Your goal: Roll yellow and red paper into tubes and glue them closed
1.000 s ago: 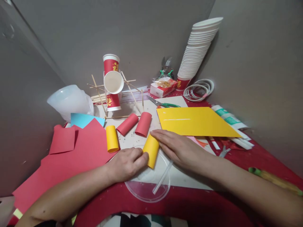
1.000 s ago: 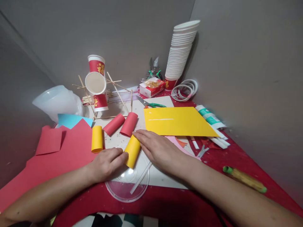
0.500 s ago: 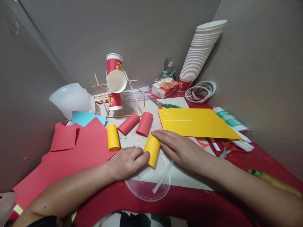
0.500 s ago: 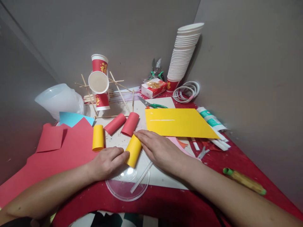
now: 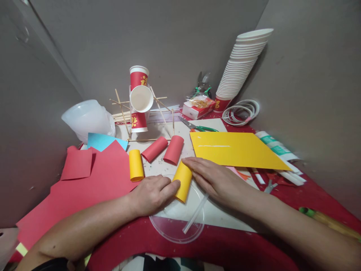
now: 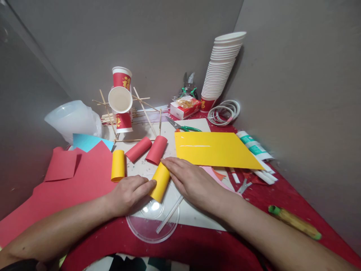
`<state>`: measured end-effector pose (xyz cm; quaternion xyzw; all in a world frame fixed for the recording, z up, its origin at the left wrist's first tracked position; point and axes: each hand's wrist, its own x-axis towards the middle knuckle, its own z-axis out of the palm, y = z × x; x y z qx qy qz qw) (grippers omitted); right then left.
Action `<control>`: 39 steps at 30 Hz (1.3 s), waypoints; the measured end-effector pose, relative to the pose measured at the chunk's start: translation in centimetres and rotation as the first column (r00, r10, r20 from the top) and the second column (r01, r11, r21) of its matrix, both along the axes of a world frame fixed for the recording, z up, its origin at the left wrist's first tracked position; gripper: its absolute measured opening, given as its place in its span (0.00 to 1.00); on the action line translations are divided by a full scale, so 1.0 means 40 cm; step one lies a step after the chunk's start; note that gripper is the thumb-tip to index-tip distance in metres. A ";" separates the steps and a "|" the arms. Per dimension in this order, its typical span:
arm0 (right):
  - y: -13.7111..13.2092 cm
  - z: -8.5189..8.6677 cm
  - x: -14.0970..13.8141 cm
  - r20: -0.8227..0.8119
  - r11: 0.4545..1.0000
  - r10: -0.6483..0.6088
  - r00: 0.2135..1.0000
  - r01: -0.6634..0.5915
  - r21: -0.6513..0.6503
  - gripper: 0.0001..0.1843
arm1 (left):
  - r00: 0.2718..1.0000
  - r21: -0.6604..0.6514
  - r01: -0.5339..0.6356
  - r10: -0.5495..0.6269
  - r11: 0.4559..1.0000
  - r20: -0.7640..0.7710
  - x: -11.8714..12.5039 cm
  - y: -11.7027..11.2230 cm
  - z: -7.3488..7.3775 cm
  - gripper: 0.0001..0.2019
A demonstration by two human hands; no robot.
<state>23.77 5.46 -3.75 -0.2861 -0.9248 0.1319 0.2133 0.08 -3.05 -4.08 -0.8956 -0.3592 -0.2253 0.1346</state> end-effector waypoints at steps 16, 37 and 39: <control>-0.001 -0.009 0.004 0.022 1.000 -0.002 1.000 0.002 0.005 0.23 | 0.999 -0.027 0.008 -0.007 1.000 0.031 -0.001 0.001 0.002 0.12; -0.006 0.020 0.005 0.000 1.000 -0.024 1.000 0.024 -0.013 0.23 | 0.998 -0.036 0.052 -0.050 0.998 0.048 -0.008 0.015 0.004 0.14; -0.007 0.022 0.007 -0.010 1.000 -0.023 1.000 0.023 -0.005 0.23 | 0.997 -0.032 0.056 -0.054 0.998 0.051 -0.009 0.016 0.002 0.14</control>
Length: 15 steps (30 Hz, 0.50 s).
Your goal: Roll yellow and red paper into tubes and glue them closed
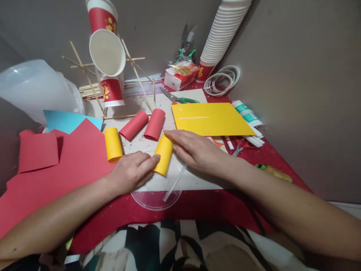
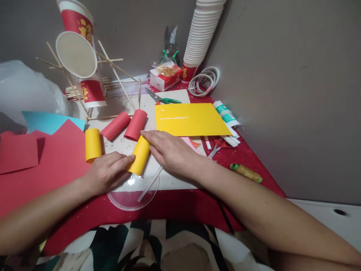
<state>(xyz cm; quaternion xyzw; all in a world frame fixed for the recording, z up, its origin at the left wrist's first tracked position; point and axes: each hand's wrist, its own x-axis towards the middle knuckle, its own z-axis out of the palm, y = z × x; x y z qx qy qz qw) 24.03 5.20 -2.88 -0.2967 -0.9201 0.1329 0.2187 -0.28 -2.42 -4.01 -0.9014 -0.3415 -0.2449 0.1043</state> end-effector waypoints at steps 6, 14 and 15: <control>0.002 -0.002 0.003 -0.044 1.000 0.012 0.999 -0.011 0.025 0.21 | 1.000 -0.007 0.006 -0.005 1.000 0.012 0.000 0.000 -0.003 0.14; 0.002 -0.007 0.006 -0.065 0.995 0.038 0.997 -0.031 0.095 0.21 | 0.998 -0.024 0.028 -0.027 0.999 0.053 0.004 0.003 0.002 0.15; 0.001 -0.004 0.005 -0.060 0.994 0.043 0.997 -0.037 0.099 0.21 | 0.998 -0.025 0.030 -0.029 0.999 0.055 0.004 0.003 0.001 0.15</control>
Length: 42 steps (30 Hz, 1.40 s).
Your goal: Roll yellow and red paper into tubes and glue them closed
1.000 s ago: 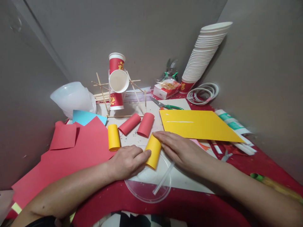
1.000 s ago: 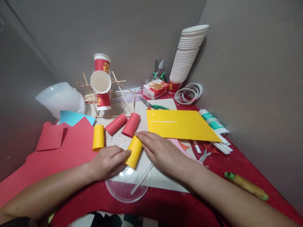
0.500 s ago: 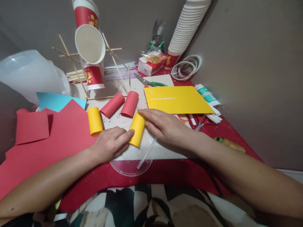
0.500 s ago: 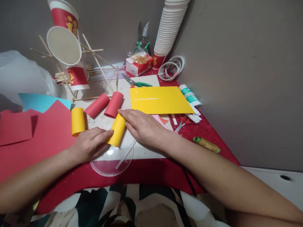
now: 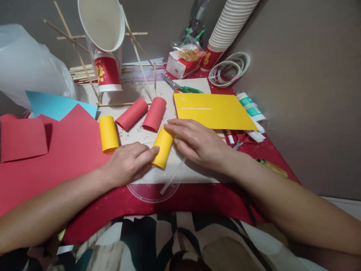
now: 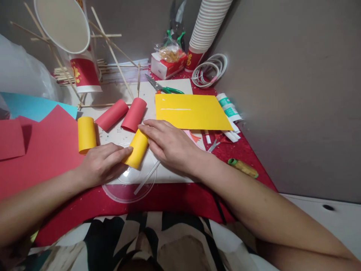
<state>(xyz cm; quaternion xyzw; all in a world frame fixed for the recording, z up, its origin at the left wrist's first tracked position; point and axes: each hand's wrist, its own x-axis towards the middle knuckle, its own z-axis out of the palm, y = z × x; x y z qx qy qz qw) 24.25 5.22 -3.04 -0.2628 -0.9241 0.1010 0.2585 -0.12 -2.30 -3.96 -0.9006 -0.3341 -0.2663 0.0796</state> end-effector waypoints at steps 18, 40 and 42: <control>-0.034 0.014 -0.015 0.170 0.993 0.114 0.979 -0.118 0.014 0.39 | 0.999 -0.087 -0.033 0.033 0.996 -0.001 0.002 -0.001 0.001 0.16; -0.028 0.018 -0.006 0.167 0.991 0.125 0.978 -0.117 -0.058 0.38 | 0.996 -0.034 0.065 -0.067 0.997 -0.052 -0.005 -0.003 -0.005 0.14; -0.026 0.020 -0.003 0.172 0.990 0.128 0.977 -0.115 -0.082 0.37 | 0.997 -0.039 0.060 -0.062 0.997 -0.049 -0.007 -0.004 -0.008 0.15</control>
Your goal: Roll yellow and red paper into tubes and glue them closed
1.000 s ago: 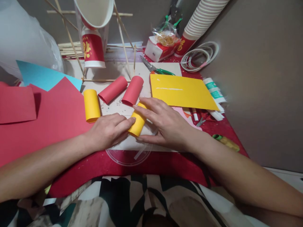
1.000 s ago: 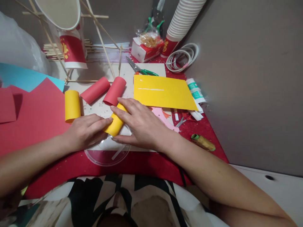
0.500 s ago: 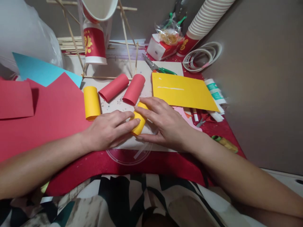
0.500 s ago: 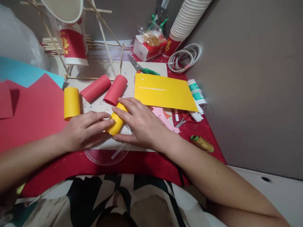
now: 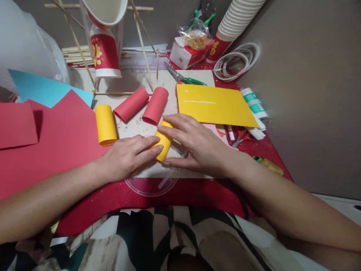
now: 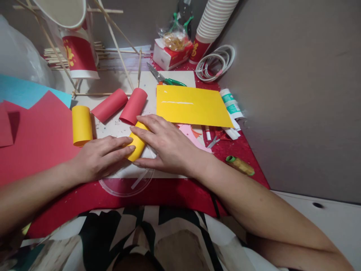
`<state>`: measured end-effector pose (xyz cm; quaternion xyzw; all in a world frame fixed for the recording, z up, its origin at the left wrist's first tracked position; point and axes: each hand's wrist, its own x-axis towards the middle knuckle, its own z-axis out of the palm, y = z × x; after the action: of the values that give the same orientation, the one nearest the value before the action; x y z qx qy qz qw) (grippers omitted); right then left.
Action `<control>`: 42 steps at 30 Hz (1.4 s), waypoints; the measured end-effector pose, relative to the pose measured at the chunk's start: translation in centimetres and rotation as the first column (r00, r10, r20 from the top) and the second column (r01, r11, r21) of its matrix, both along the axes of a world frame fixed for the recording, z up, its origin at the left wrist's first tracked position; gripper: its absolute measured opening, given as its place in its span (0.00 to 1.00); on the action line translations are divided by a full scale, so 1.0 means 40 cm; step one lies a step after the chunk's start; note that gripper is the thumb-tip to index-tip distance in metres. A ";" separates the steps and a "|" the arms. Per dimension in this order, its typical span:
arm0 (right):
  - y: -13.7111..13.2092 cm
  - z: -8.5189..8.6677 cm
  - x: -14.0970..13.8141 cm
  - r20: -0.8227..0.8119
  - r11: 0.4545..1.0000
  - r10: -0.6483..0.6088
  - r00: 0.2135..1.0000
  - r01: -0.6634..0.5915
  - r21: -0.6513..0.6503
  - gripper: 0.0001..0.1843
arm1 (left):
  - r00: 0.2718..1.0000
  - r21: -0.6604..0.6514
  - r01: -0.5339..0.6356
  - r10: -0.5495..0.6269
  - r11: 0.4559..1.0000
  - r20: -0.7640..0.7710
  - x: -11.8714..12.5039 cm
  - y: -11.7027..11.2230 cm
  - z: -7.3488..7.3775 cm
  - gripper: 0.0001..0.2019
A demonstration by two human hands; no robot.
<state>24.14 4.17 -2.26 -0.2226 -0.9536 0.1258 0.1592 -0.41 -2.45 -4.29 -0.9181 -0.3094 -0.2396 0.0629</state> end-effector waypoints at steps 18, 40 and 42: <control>0.001 -0.012 -0.005 -0.017 0.999 -0.029 0.999 0.029 0.019 0.36 | 0.998 0.010 -0.002 0.001 1.000 0.068 -0.001 0.005 0.003 0.17; 0.010 -0.028 -0.010 -0.050 0.999 -0.047 0.998 0.046 -0.008 0.38 | 0.993 -0.050 0.002 0.004 0.999 0.117 -0.003 0.008 -0.005 0.20; 0.012 -0.023 -0.007 -0.053 0.999 -0.042 0.998 0.040 -0.026 0.38 | 0.993 -0.058 0.008 -0.001 0.998 0.114 -0.005 0.009 -0.007 0.20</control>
<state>23.87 4.65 -3.18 -0.2407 -0.9425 0.1403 0.1845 -0.60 -2.11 -4.57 -0.9051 -0.3172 -0.2826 0.0176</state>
